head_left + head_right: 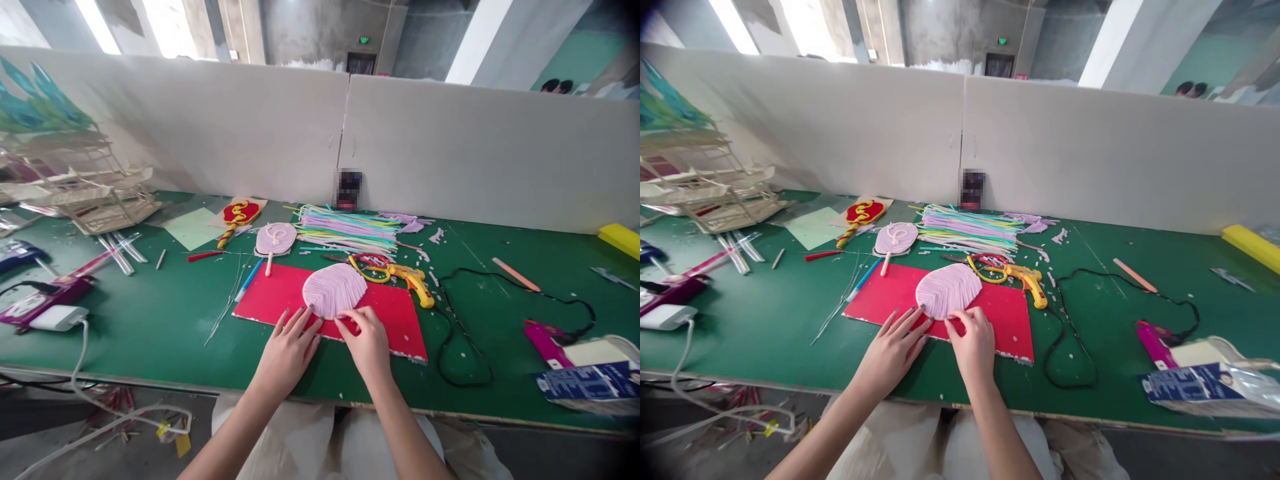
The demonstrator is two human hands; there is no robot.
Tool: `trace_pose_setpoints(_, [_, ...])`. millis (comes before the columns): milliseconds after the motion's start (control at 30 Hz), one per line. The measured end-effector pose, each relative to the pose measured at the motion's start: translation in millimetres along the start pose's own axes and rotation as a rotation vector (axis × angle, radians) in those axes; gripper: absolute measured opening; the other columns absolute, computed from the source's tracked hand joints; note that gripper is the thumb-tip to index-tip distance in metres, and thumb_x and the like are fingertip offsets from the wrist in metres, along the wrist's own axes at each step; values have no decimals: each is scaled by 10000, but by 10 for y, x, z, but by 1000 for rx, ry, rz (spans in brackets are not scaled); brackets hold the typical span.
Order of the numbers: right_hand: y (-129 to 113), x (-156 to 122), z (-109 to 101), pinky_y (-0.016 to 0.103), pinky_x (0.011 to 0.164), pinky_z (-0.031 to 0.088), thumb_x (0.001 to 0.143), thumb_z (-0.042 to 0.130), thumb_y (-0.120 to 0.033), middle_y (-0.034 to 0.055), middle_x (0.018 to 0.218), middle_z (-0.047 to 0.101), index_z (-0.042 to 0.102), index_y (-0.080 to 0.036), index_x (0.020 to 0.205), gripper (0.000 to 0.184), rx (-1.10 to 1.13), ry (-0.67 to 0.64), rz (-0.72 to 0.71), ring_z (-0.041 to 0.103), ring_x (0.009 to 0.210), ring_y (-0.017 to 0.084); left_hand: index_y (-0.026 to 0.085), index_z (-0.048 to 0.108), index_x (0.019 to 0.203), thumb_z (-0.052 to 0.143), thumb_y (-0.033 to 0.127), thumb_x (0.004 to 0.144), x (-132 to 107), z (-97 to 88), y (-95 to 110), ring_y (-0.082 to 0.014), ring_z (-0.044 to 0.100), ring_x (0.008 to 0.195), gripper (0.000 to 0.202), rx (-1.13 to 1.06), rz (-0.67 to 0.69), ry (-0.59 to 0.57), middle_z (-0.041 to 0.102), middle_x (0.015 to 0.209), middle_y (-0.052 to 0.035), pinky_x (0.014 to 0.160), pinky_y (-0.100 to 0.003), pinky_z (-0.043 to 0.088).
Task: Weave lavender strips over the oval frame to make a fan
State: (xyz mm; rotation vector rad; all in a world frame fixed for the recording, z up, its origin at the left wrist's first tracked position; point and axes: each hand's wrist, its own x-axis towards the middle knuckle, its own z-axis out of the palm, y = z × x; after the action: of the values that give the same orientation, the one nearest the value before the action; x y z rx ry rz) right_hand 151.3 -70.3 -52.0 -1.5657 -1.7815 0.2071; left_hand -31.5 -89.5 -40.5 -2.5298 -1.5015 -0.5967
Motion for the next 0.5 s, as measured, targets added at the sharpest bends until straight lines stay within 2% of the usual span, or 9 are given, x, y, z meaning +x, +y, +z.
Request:
trace_pose_setpoints(167, [-17,3,-8,267,660,430,861,561,-364,33,782,564,696,-235,926,198,-13,3,-2,526,638,142,215,606,1193,411,240,938,19,-10,1,-245,549,1187,322,-29,-10,-21,554,1328,-103,1037,-484,414])
trace_pose_setpoints(367, [0,4,5,259,639,422,861,560,-375,27,767,559,698,-236,918,203,-30,17,-17,531,633,138,247,576,1225,403,271,945,20,-35,-13,-244,507,1227,330,-122,-53,-43,541,1337,-89,1087,-548,312])
trace_pose_setpoints(500, [8,6,4,263,643,428,856,572,-363,28,789,565,691,-225,928,196,-1,-18,8,540,650,142,258,556,1232,375,253,954,134,-128,-76,-207,513,1209,332,-248,-109,0,580,1272,-67,1095,-487,328])
